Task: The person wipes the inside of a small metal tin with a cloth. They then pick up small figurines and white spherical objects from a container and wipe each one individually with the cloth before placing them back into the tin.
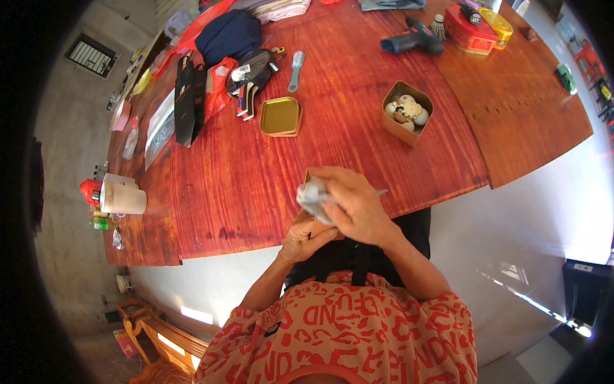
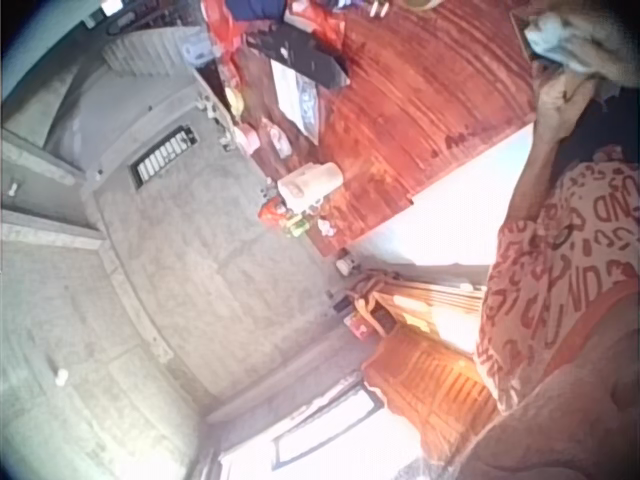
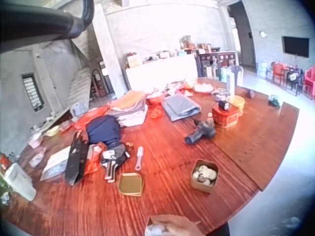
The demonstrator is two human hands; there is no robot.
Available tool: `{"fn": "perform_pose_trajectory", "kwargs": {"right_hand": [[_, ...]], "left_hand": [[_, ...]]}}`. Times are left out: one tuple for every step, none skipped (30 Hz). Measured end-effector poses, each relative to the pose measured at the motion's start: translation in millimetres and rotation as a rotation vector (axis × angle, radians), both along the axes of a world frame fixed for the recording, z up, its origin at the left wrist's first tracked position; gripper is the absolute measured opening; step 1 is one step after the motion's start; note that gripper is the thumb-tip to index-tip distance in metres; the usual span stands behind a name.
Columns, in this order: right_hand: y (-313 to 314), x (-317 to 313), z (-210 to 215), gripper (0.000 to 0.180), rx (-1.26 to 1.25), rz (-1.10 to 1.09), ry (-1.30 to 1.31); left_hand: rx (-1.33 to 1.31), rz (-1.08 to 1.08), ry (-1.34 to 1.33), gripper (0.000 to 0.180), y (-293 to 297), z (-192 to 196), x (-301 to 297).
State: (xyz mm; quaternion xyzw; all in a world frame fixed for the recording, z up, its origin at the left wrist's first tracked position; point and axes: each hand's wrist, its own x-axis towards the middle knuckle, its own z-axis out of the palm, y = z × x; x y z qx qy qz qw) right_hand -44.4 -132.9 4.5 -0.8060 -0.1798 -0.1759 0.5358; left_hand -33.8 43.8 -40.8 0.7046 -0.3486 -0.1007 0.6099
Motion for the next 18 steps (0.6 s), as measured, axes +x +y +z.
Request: {"fn": "perform_pose_trajectory", "kwargs": {"right_hand": [[2, -5, 2, 0.029, -0.105, -0.017, -0.051], [2, -8, 0, 0.031, -0.1, -0.014, -0.088], [2, -9, -4, 0.033, -0.094, -0.011, -0.126], [2, -9, -8, 0.03, -0.047, -0.043, -0.116], [2, -7, -14, 0.028, 0.002, -0.075, -0.107], [3, -6, -18, 0.026, 0.051, -0.107, -0.097], [4, -4, -20, 0.026, 0.248, -0.113, 0.097], [6, -1, -20, 0.025, 0.444, -0.115, 0.286], [7, 3, -21, 0.026, 0.639, -0.114, 0.477], [7, 9, -27, 0.028, 0.777, -0.129, 0.494], [7, 14, -31, 0.028, 0.915, -0.112, 0.524], [11, 17, -33, 0.029, 1.075, -0.139, 0.531], [16, 21, -34, 0.029, 1.235, -0.165, 0.536], [18, 22, -31, 0.03, 1.273, -0.17, 0.536], [20, 23, -27, 0.031, 1.31, -0.176, 0.536], [20, 23, -25, 0.032, 1.348, -0.183, 0.535], [20, 23, -26, 0.033, 1.349, -0.159, 0.532], [20, 22, -29, 0.034, 1.35, -0.135, 0.529]], "left_hand": [[0.002, 0.004, 0.033, 0.008, 1, 0, 0], [0.004, -0.001, 0.07, 0.008, 3, 0, -2], [0.012, -0.01, 0.05, 0.009, 4, -1, -1], [0.019, -0.019, 0.03, 0.011, 5, -3, 0], [0.026, -0.028, 0.01, 0.012, 5, -3, 1], [0.048, -0.022, -0.045, 0.013, 4, -2, 2], [0.071, -0.016, -0.099, 0.014, 4, -1, 3], [0.077, -0.041, -0.126, 0.016, 3, 1, 4], [0.084, -0.026, -0.116, 0.017, 3, 1, 4], [0.091, -0.011, -0.106, 0.017, 2, 1, 4], [0.096, 0.003, -0.094, 0.018, 2, 0, 4], [0.083, 0.019, -0.1, 0.019, 0, 1, 4], [0.07, 0.035, -0.106, 0.02, -2, 3, 6], [0.057, 0.056, -0.109, 0.021, -3, 3, 6], [0.033, 0.065, -0.096, 0.021, -4, 4, 7], [0.009, 0.074, -0.083, 0.022, -6, 4, 7], [-0.016, 0.079, -0.071, 0.022, -8, 5, 8], [-0.03, 0.098, -0.03, 0.022, -10, 5, 7]]}}
